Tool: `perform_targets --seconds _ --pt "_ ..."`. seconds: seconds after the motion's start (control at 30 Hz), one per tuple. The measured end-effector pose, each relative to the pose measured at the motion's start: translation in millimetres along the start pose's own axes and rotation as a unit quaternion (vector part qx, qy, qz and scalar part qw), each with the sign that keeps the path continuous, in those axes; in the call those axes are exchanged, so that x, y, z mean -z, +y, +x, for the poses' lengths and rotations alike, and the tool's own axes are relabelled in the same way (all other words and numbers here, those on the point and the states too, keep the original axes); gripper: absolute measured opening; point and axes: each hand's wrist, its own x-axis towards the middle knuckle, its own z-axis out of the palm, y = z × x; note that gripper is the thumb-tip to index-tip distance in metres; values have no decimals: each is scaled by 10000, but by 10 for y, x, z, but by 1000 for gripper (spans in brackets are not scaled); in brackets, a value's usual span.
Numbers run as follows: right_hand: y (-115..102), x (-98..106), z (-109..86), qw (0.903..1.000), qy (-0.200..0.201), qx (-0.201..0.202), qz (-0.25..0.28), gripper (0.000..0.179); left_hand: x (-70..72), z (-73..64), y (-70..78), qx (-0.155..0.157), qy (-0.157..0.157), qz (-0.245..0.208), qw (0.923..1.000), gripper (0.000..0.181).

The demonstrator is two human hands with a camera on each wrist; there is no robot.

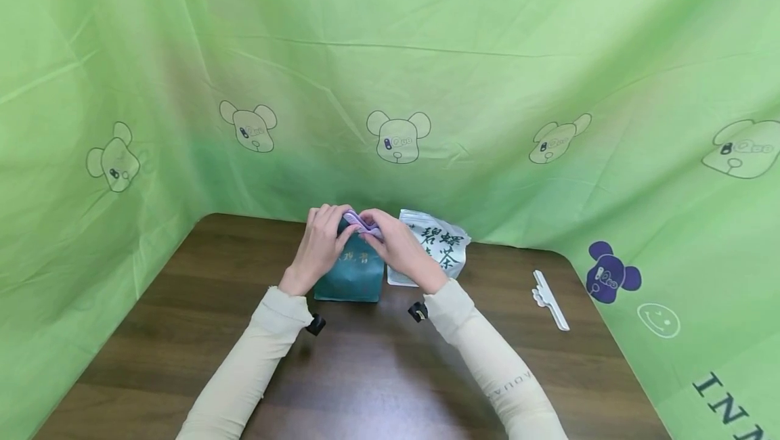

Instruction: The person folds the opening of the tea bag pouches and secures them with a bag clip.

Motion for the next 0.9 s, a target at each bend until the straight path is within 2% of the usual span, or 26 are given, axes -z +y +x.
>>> perform_targets --seconds 0.2,0.3,0.47,0.8,0.9 --pt "87 -72 92 9994 288 -161 -119 29 -70 103 -114 -26 -79 -23 10000 29" --pt "128 -119 133 9988 304 -330 -176 28 -125 111 -177 21 -61 -18 10000 29" --pt "129 -152 159 9983 177 -461 -296 27 -209 54 -240 40 183 -146 9997 30" --pt "112 -167 180 9966 192 -634 -489 27 -291 25 -305 -174 580 -281 9978 31" --pt "121 -202 157 9961 285 -658 -522 26 -312 2 -303 -178 606 -290 9976 32"
